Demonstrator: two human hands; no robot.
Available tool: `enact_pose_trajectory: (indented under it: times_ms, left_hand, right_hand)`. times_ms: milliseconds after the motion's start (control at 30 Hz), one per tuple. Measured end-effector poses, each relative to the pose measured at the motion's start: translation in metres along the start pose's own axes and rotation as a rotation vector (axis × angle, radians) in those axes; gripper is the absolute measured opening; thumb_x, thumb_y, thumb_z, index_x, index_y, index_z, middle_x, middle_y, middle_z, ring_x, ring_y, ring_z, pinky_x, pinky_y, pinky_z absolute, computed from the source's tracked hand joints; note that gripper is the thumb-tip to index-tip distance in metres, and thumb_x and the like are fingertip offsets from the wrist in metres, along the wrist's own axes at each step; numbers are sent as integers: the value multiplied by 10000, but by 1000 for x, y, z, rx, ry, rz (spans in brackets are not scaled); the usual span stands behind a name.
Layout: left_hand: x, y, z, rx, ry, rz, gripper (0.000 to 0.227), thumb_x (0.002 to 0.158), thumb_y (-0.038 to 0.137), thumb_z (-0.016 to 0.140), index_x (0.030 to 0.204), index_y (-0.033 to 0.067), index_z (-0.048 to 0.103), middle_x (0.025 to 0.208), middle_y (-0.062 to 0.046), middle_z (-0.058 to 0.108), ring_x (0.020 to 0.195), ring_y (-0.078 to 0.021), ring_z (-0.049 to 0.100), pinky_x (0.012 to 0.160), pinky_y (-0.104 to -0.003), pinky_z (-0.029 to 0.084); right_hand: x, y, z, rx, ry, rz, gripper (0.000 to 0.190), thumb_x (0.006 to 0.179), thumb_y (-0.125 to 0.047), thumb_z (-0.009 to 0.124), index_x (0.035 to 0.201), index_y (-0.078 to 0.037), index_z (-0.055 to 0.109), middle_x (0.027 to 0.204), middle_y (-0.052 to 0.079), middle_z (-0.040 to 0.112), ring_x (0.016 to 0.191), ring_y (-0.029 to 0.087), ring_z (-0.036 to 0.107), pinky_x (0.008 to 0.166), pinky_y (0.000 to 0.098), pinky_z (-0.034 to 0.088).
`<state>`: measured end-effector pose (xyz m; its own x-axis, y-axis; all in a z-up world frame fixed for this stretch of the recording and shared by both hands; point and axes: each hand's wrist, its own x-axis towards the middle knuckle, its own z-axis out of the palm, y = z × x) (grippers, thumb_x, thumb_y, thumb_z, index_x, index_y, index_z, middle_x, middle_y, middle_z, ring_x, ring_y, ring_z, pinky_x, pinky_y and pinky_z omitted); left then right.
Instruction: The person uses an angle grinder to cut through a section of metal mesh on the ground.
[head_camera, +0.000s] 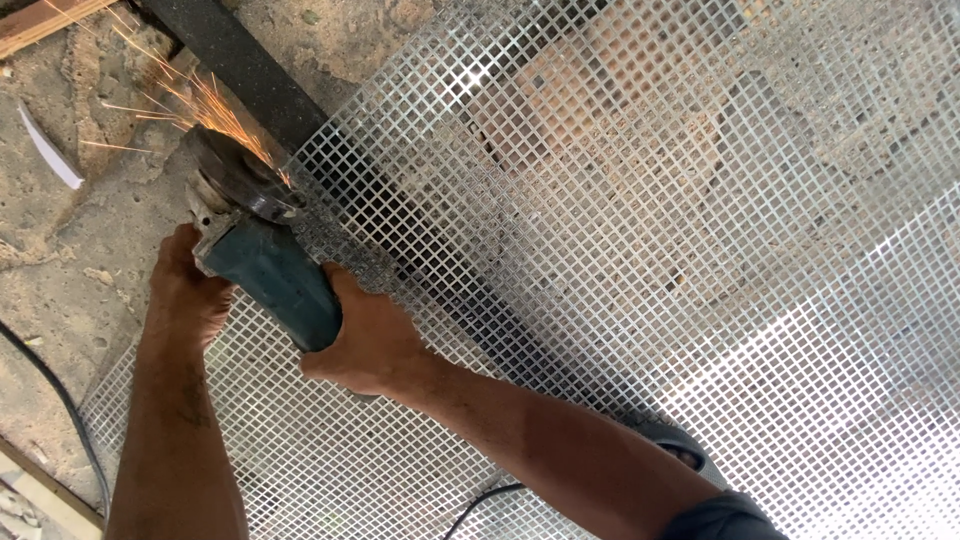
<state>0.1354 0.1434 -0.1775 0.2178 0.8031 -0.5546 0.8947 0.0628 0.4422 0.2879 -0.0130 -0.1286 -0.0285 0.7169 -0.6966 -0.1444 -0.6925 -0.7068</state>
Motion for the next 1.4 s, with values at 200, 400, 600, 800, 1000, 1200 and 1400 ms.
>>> enact_pose_trajectory:
  times_ms: [200, 400, 600, 800, 1000, 1200, 1400]
  left_hand:
    - [1, -1, 1, 35, 16, 1, 272, 817, 16, 708, 1043, 46, 559, 1124, -134, 454, 926, -306, 444, 641, -419, 343]
    - [2, 0, -1, 100, -15, -14, 563, 861, 145, 706, 1344, 30, 440, 1291, -165, 396, 906, -351, 449, 686, -467, 359]
    - [-8, 14, -3, 28, -29, -37, 606, 855, 208, 708, 1359, 33, 420, 1393, -177, 371, 1179, -382, 436, 801, -447, 367]
    - [12, -28, 0, 24, -17, 47, 575, 804, -70, 565, 1351, 27, 413, 1339, -161, 383, 737, -261, 337, 619, -395, 275]
    - [-4, 0, -2, 35, -16, -18, 531, 824, 108, 728, 1291, 92, 476, 1307, -148, 408, 915, -322, 463, 672, -397, 355]
    - [-1, 3, 0, -20, -3, -45, 671, 778, -55, 721, 1379, 55, 442, 1384, -187, 385, 1166, -373, 457, 793, -427, 392]
    - [12, -22, 9, -227, 13, 68, 688, 645, -308, 524, 1243, 31, 525, 1309, -162, 420, 1188, -295, 477, 855, -308, 461]
  right_hand:
    - [-6, -2, -3, 113, -30, -12, 914, 686, -139, 684, 1480, -165, 232, 1100, 237, 597, 529, 278, 629, 437, 379, 600]
    - [-4, 0, -2, 27, -21, -13, 912, 672, -167, 700, 1463, -156, 245, 1102, 210, 609, 644, 328, 672, 557, 442, 632]
    - [-7, 5, -3, 69, -31, -51, 923, 685, -163, 691, 1480, -150, 220, 1063, 229, 613, 537, 308, 637, 495, 459, 621]
    - [-10, 7, -3, 25, -28, -17, 921, 675, -158, 708, 1468, -162, 239, 1123, 221, 604, 627, 337, 674, 539, 460, 632]
    - [-17, 9, -4, 50, -30, -20, 898, 675, -147, 704, 1457, -139, 262, 1035, 231, 615, 492, 274, 617, 413, 398, 585]
    - [-17, 20, -2, 30, -16, -66, 864, 673, -201, 697, 1436, -149, 294, 1023, 205, 638, 531, 271, 642, 470, 414, 609]
    - [-23, 16, -8, -32, -30, -8, 923, 665, -184, 711, 1468, -164, 257, 1107, 206, 627, 609, 320, 677, 538, 433, 628]
